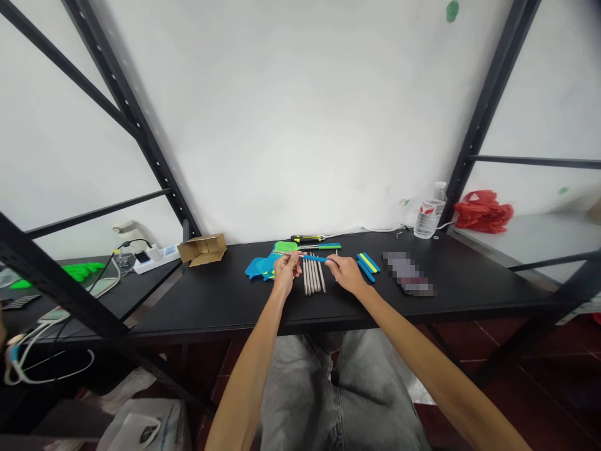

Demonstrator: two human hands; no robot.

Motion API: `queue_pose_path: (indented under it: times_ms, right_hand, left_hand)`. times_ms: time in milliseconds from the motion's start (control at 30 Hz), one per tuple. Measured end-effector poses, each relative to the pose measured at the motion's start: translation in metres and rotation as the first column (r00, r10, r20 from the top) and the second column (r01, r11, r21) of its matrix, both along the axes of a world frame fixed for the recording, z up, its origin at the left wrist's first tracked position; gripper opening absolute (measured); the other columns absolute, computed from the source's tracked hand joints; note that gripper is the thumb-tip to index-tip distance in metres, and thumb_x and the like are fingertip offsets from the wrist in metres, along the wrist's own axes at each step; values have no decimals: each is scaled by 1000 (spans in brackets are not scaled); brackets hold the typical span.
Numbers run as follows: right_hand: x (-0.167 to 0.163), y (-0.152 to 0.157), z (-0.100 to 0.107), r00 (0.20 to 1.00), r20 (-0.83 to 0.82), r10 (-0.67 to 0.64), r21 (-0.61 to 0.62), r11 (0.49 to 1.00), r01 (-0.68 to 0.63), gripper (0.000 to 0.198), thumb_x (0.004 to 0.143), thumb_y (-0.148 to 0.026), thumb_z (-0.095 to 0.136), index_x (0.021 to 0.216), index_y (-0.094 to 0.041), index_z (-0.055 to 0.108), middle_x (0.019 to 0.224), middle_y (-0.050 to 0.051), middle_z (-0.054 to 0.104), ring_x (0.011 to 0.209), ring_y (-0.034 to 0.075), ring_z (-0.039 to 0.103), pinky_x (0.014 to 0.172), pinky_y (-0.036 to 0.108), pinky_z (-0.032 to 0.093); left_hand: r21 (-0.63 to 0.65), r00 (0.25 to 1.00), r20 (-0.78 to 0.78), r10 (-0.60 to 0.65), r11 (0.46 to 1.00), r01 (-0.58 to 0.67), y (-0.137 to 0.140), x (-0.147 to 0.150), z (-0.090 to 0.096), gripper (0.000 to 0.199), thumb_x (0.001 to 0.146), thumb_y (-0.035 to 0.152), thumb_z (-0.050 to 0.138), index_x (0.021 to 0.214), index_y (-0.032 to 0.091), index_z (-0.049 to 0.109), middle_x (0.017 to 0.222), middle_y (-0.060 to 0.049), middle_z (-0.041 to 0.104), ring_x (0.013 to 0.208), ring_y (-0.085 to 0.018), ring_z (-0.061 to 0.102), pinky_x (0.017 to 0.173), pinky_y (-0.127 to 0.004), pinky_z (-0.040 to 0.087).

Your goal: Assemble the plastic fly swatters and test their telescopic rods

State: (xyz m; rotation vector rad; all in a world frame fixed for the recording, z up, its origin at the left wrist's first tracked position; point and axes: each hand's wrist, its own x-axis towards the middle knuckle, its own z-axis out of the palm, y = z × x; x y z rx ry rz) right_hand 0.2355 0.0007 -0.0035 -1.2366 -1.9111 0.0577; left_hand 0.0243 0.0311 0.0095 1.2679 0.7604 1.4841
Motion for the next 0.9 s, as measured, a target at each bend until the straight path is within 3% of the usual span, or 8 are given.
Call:
queue_pose_path:
  times_ms: [200,367,500,600,733,800,900]
  right_hand:
    - [-6,-5,3,999,40,-18,-25,1000,19,35,103,-39,37,90,-24,66,69,1,68,65,18,63,65,25,37]
    - [-16,-12,7,996,86,39,27,999,-42,31,101,-46,43,110,-26,66,90,3,75,82,20,69,69,26,41]
    - [-15,-13,6,993,107,43,56,997,-49,30,101,-43,44,111,-27,67,102,5,75,91,22,69,72,27,43]
    - [-10,-10,4,998,67,0,59,998,-4,31,101,-42,42,109,-26,67,100,5,75,90,23,69,73,29,44]
    - [-3,-5,1,998,-7,-59,61,996,59,32,101,-43,43,109,-25,67,97,6,75,88,24,69,72,29,44]
    - [-2,-3,0,997,-22,-68,58,996,69,32,101,-44,43,109,-25,67,95,6,75,87,24,69,71,29,44]
    - [-3,-3,0,997,-34,-69,58,996,71,32,100,-43,43,109,-24,68,95,7,74,88,24,69,73,30,44]
  left_hand:
    - [19,999,-32,5,1000,-4,-3,2,0,46,74,57,72,90,14,72,90,-11,74,43,-6,51,37,-19,33]
    - [116,968,-252,-9,992,40,-9,8,0,42,78,55,70,86,14,74,61,-3,65,42,-11,51,39,-22,34]
    - [262,893,-390,224,957,-125,-16,1,5,32,75,50,74,80,18,76,59,-1,61,49,-13,51,48,-25,36]
    - [449,723,-481,496,848,-283,-18,-16,9,28,77,48,72,87,22,76,76,-5,67,71,-20,60,66,-29,43]
    - [595,360,-621,697,717,-363,-14,-46,8,34,84,44,64,109,23,74,105,-12,68,102,-30,59,92,-39,41]
    - [587,188,-707,682,714,-383,-10,-57,3,43,79,44,67,116,22,71,118,-15,65,111,-35,55,95,-43,39]
    - [538,72,-796,601,757,-371,-6,-63,-5,46,76,47,68,115,21,72,122,-17,65,115,-39,53,96,-48,36]
